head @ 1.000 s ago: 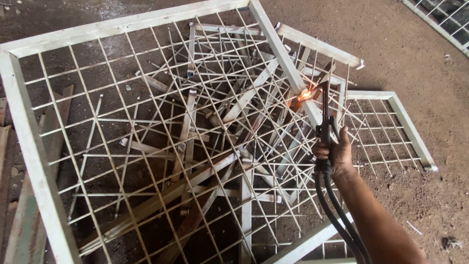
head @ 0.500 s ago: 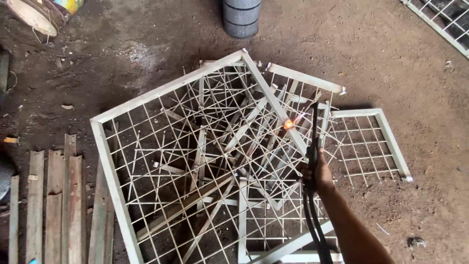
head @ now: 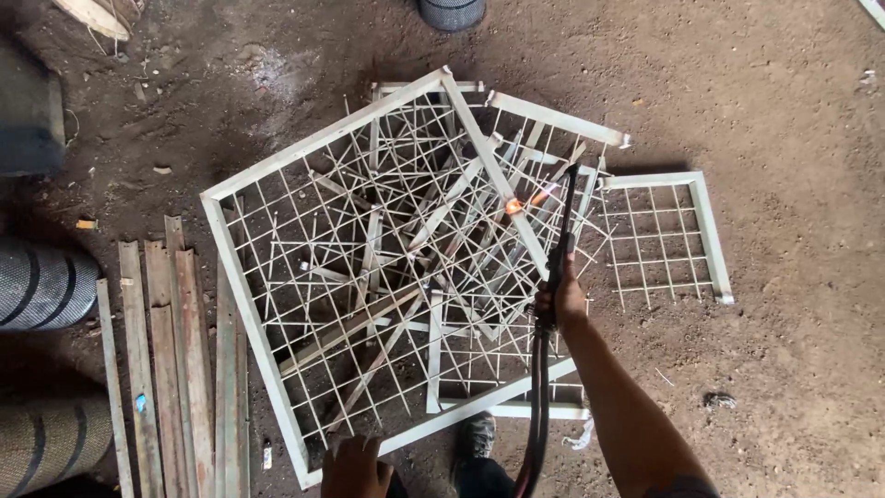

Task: The recorder uses a gas torch to weld or cut metal mesh frames in a workshop.

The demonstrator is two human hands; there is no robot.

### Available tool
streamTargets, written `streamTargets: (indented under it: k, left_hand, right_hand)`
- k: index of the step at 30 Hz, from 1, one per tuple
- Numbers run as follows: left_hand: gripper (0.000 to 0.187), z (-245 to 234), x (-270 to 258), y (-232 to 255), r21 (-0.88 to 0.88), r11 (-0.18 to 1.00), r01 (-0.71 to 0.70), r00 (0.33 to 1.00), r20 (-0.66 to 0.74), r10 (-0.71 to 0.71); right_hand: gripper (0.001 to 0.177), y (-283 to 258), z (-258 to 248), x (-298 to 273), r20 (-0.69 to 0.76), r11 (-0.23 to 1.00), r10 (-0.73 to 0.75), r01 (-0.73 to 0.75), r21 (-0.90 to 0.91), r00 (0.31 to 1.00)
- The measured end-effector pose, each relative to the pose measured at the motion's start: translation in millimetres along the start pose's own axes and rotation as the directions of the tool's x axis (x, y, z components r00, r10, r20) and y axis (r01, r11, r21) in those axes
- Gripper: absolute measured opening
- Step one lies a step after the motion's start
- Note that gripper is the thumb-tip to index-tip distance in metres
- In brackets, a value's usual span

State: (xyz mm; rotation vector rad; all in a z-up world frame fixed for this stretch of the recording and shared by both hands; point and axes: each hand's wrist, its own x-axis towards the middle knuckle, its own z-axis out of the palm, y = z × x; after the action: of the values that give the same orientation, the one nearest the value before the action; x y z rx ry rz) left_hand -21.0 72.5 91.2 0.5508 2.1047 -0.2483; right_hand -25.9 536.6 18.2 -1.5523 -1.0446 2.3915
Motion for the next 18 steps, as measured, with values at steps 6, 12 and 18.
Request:
streamTargets:
  k: [6,12,18]
  left_hand:
    - [0.072,-68,-40,44,-0.141,0.987,-0.073,0.994,-0.094,0.06]
    - [0.058,58,87,25,-0.134,0.948,-0.288,0.954,0.052,0.297]
    - [0.048,10,119,39,-0.095,0.968,-0.23,0.973,0.002,0.232]
  right_hand:
    - [0.076,6,15,4,0.024,0.996,0.022,-0.024,0.088,0.999]
    - [0.082,27,13,59,0.018,0.982,0.101,-0.102,0.159,0.995]
    - [0.082,21,26,98,-0.058,0.974,0.154,-0.142,0.175,0.986]
